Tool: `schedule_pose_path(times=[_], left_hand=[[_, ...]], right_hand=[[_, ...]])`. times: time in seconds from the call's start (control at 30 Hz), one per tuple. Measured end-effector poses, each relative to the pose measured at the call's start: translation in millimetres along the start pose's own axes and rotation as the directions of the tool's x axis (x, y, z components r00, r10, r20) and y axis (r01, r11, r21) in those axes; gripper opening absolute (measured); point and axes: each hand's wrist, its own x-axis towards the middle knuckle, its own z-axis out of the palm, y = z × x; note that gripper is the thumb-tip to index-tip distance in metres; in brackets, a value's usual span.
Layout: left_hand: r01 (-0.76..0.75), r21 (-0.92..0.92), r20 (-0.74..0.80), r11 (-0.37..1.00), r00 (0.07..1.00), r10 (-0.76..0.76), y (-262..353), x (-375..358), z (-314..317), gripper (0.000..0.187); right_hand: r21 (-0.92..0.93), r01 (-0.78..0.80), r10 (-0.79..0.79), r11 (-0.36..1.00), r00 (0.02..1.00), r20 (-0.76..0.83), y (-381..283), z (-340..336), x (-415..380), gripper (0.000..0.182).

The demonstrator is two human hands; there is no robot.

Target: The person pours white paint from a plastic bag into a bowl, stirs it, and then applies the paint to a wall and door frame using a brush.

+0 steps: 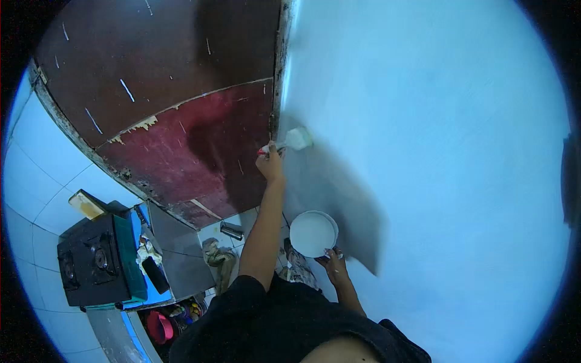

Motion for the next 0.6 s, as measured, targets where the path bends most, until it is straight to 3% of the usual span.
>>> schedule_pose_path(times=[0.07,0.1,0.17,0.23,0.3,0.37,0.4,0.43,0.47,0.53,0.6], left_hand=[[-0.220,0.483,-0.032,0.848,0.963,0.267,-2.9,7.5,-5.6,0.023],[-0.220,0.482,-0.034,0.848,0.963,0.268,-6.9,12.1,-2.0,0.023],[-0.429,0.403,0.098,0.808,0.898,0.428,24.9,-3.7,40.2,0.021],[-0.558,0.446,0.191,0.699,0.823,0.535,73.5,-29.3,88.7,0.020],[-0.693,0.231,0.230,0.683,0.721,0.653,104.6,-30.7,134.8,0.022],[-0.576,0.053,0.283,0.816,0.792,0.541,153.6,-50.3,166.2,0.022],[-0.576,0.056,0.282,0.815,0.793,0.541,167.0,-56.6,169.4,0.022],[-0.369,-0.136,0.285,0.919,0.874,0.393,178.9,-60.6,170.2,0.024],[-0.130,-0.317,0.322,0.939,0.917,0.235,184.5,-61.7,169.6,0.026],[-0.125,-0.248,0.295,0.961,0.935,0.198,149.7,-44.7,147.2,0.026],[-0.038,-0.161,0.190,0.986,0.979,0.068,96.5,-22.3,106.6,0.024]], right_hand=[[-0.035,-0.004,0.003,0.999,1.000,-0.014,-5.2,8.1,-3.9,0.057],[-0.058,-0.017,0.016,0.998,1.000,-0.019,-6.5,9.6,-3.2,0.057],[-0.085,-0.029,0.027,0.996,0.999,-0.020,-9.1,12.2,1.6,0.056],[-0.038,-0.073,0.072,0.997,0.997,-0.024,-6.2,10.5,4.9,0.059],[-0.042,-0.073,0.071,0.996,0.996,-0.044,-2.6,7.7,7.4,0.059],[-0.046,-0.072,0.069,0.996,0.996,-0.060,-1.0,9.0,8.0,0.059],[-0.036,-0.042,0.042,0.998,0.999,-0.010,-1.1,10.1,6.5,0.061],[-0.024,-0.011,0.012,1.000,0.999,0.040,-1.9,10.6,6.0,0.064],[-0.024,-0.010,0.011,1.000,0.999,0.041,3.6,-0.9,13.1,0.064],[-0.081,-0.118,0.117,0.990,0.993,-0.013,19.1,-29.6,31.9,0.065],[-0.051,-0.069,0.068,0.996,0.998,-0.012,14.9,-17.3,27.6,0.061]])
